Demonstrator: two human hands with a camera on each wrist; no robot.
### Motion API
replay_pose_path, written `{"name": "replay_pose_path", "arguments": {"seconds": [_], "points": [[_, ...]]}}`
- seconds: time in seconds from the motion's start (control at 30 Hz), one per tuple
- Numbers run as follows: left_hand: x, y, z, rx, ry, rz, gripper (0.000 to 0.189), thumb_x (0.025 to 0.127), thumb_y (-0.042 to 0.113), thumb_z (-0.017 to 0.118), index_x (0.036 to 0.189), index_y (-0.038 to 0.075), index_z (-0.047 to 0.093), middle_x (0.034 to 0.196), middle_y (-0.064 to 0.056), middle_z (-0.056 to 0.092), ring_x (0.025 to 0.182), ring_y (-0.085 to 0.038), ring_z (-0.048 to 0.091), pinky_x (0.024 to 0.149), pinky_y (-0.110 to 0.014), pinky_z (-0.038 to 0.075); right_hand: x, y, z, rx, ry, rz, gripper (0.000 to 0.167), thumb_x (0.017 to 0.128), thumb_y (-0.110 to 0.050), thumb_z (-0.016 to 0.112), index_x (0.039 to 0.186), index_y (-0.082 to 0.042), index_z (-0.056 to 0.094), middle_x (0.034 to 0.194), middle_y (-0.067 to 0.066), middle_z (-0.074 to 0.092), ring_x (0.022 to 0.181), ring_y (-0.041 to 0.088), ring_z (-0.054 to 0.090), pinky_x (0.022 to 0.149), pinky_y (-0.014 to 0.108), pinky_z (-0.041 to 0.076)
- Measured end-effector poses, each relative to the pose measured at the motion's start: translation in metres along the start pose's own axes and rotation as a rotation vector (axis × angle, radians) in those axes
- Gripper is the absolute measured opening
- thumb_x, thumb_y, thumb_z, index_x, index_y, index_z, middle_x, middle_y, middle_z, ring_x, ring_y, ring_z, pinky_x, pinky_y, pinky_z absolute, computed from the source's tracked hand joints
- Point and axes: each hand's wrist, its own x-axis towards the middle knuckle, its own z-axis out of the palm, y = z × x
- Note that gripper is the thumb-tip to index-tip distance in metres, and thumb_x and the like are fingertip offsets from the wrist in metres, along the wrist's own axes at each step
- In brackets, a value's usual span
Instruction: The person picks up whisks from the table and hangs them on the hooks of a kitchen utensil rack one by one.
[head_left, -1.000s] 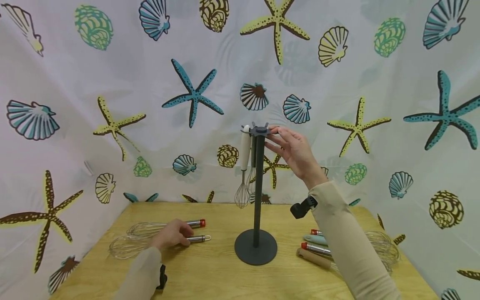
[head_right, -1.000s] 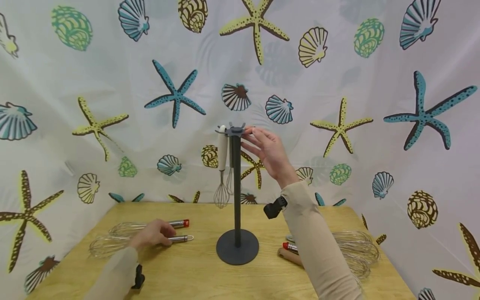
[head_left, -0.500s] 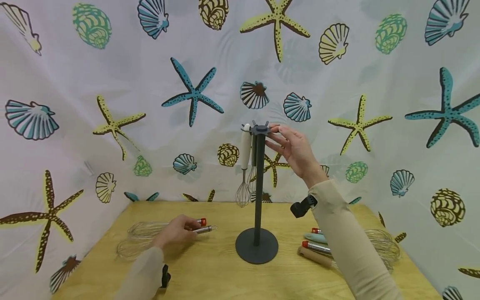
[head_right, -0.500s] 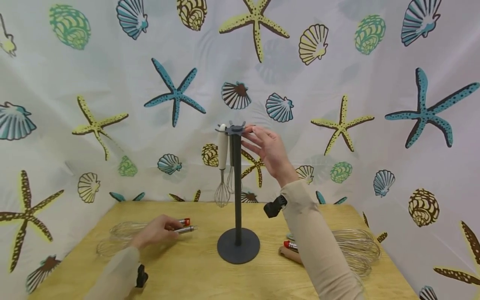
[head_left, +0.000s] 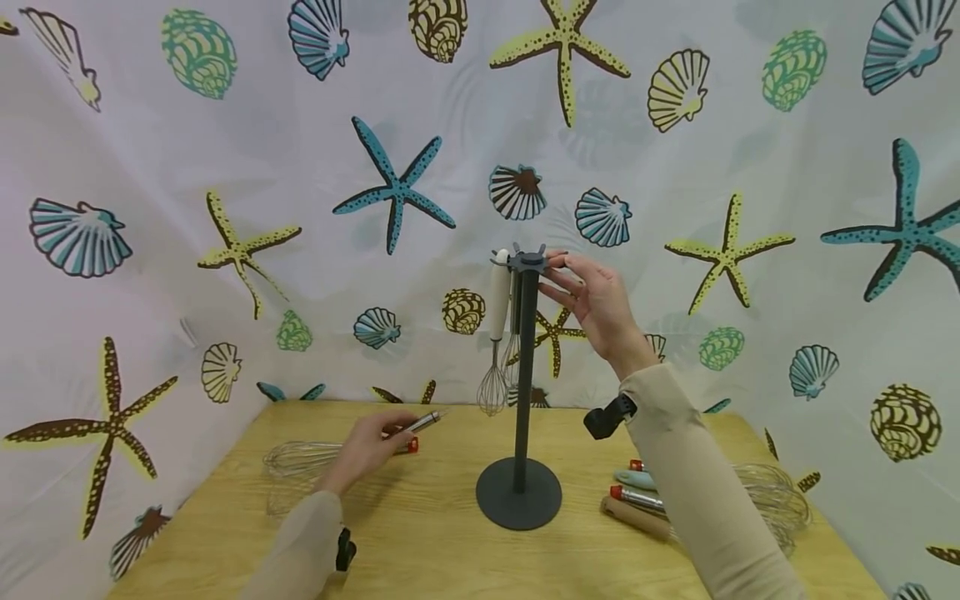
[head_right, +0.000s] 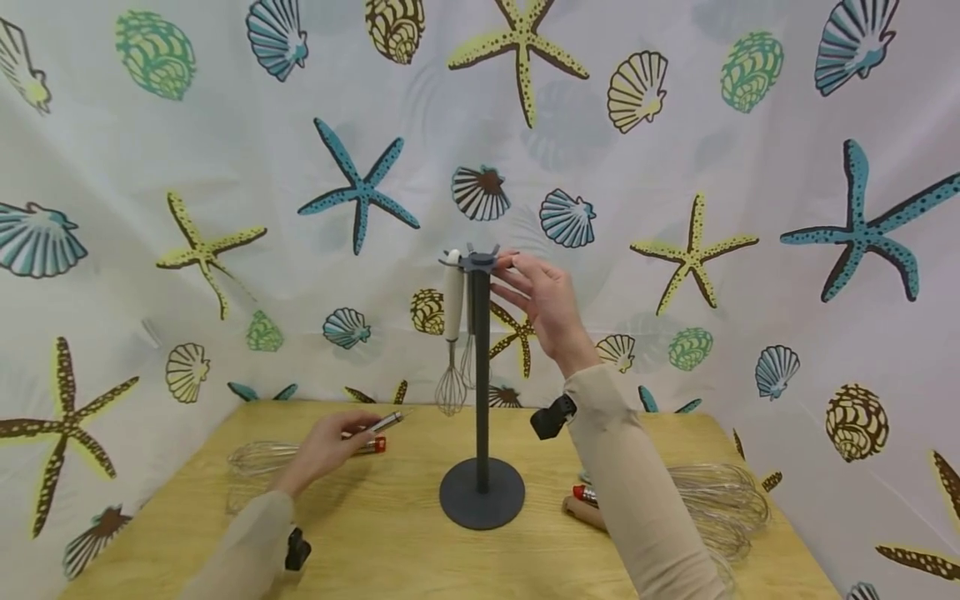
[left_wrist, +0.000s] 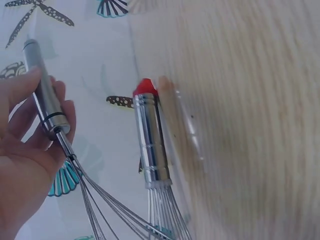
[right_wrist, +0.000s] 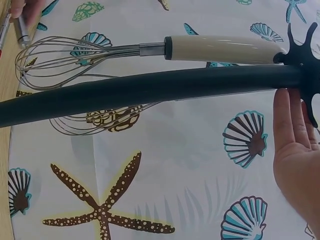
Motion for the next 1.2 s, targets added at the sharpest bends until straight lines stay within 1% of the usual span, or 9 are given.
{"name": "replay_pose_path", "arguments": {"seconds": [0.1, 0.23, 0.37, 0.5, 0.6, 0.83, 0.93, 1.07, 1.2], "points": [[0.001, 0.008, 0.000, 0.005, 0.049, 0.054, 0.031, 0.096, 0.015, 0.063, 0.128, 0.013, 0.065, 0.119, -0.010, 0.069, 0.102, -0.026, 0.067, 0.079, -0.036, 0.056, 0.000, 0.001, 0.000, 0.006, 0.014, -0.013, 0.025, 0.103, -0.018, 0.050, 0.092, -0.004, 0.068, 0.132, 0.016, 0.055, 0.110, 0.021, 0.067, 0.097, 0.038, 0.052], [0.002, 0.019, 0.002, -0.005, 0.073, 0.094, 0.036, 0.097, 0.011, 0.062, 0.133, 0.009, 0.062, 0.125, -0.016, 0.065, 0.106, -0.031, 0.066, 0.081, -0.040, 0.056, 0.001, 0.004, 0.001, 0.015, 0.022, -0.029, 0.025, 0.102, -0.018, 0.050, 0.092, -0.005, 0.068, 0.127, 0.012, 0.059, 0.110, 0.020, 0.067, 0.096, 0.038, 0.053], [0.003, 0.025, 0.004, -0.016, 0.071, 0.079, 0.038, 0.096, 0.007, 0.062, 0.134, 0.011, 0.061, 0.127, -0.017, 0.064, 0.104, -0.029, 0.065, 0.079, -0.038, 0.056, 0.002, 0.007, 0.003, 0.011, 0.025, -0.039, 0.024, 0.102, -0.019, 0.051, 0.092, -0.005, 0.068, 0.129, 0.013, 0.058, 0.110, 0.020, 0.067, 0.096, 0.037, 0.053], [0.003, 0.027, 0.007, -0.053, 0.068, 0.056, 0.039, 0.095, 0.004, 0.062, 0.133, 0.012, 0.062, 0.124, -0.017, 0.065, 0.095, -0.026, 0.065, 0.067, -0.029, 0.052, 0.002, 0.007, 0.003, 0.009, 0.027, -0.036, 0.024, 0.102, -0.019, 0.051, 0.091, -0.005, 0.068, 0.129, 0.014, 0.057, 0.109, 0.019, 0.067, 0.096, 0.037, 0.053], [0.004, 0.029, 0.008, -0.072, 0.069, 0.041, 0.039, 0.095, 0.004, 0.063, 0.133, 0.013, 0.062, 0.122, -0.018, 0.065, 0.092, -0.026, 0.064, 0.060, -0.026, 0.050, 0.001, 0.007, 0.003, 0.004, 0.030, -0.034, 0.025, 0.102, -0.019, 0.050, 0.091, -0.007, 0.068, 0.128, 0.011, 0.058, 0.109, 0.018, 0.067, 0.096, 0.037, 0.053], [0.004, 0.035, 0.007, -0.070, 0.107, 0.055, 0.040, 0.096, 0.006, 0.061, 0.135, 0.013, 0.060, 0.131, -0.016, 0.061, 0.108, -0.029, 0.063, 0.076, -0.034, 0.055, 0.001, 0.005, 0.004, 0.007, 0.025, -0.040, 0.025, 0.103, -0.018, 0.050, 0.091, -0.007, 0.069, 0.127, 0.010, 0.059, 0.108, 0.018, 0.067, 0.095, 0.037, 0.053], [0.003, 0.036, 0.007, -0.101, 0.114, 0.039, 0.040, 0.097, 0.007, 0.060, 0.136, 0.014, 0.059, 0.129, -0.017, 0.061, 0.098, -0.027, 0.065, 0.065, -0.032, 0.055, 0.001, 0.005, 0.004, 0.012, 0.026, -0.035, 0.026, 0.103, -0.018, 0.049, 0.090, -0.007, 0.069, 0.129, 0.012, 0.058, 0.108, 0.018, 0.067, 0.095, 0.037, 0.053], [0.002, 0.037, 0.006, -0.146, 0.127, 0.012, 0.041, 0.098, 0.007, 0.059, 0.138, 0.016, 0.058, 0.125, -0.018, 0.062, 0.073, -0.021, 0.059, 0.046, -0.028, 0.043, 0.000, 0.005, 0.004, 0.012, 0.033, -0.033, 0.027, 0.104, -0.018, 0.047, 0.090, -0.007, 0.068, 0.133, 0.015, 0.055, 0.108, 0.018, 0.067, 0.096, 0.037, 0.053], [0.002, 0.040, 0.005, -0.155, 0.158, 0.021, 0.040, 0.098, 0.007, 0.059, 0.137, 0.015, 0.058, 0.123, -0.019, 0.064, 0.066, -0.018, 0.052, 0.047, -0.026, 0.040, 0.000, 0.005, 0.004, 0.008, 0.036, -0.035, 0.027, 0.104, -0.018, 0.048, 0.090, -0.008, 0.068, 0.136, 0.019, 0.052, 0.108, 0.018, 0.067, 0.096, 0.038, 0.053]]}}
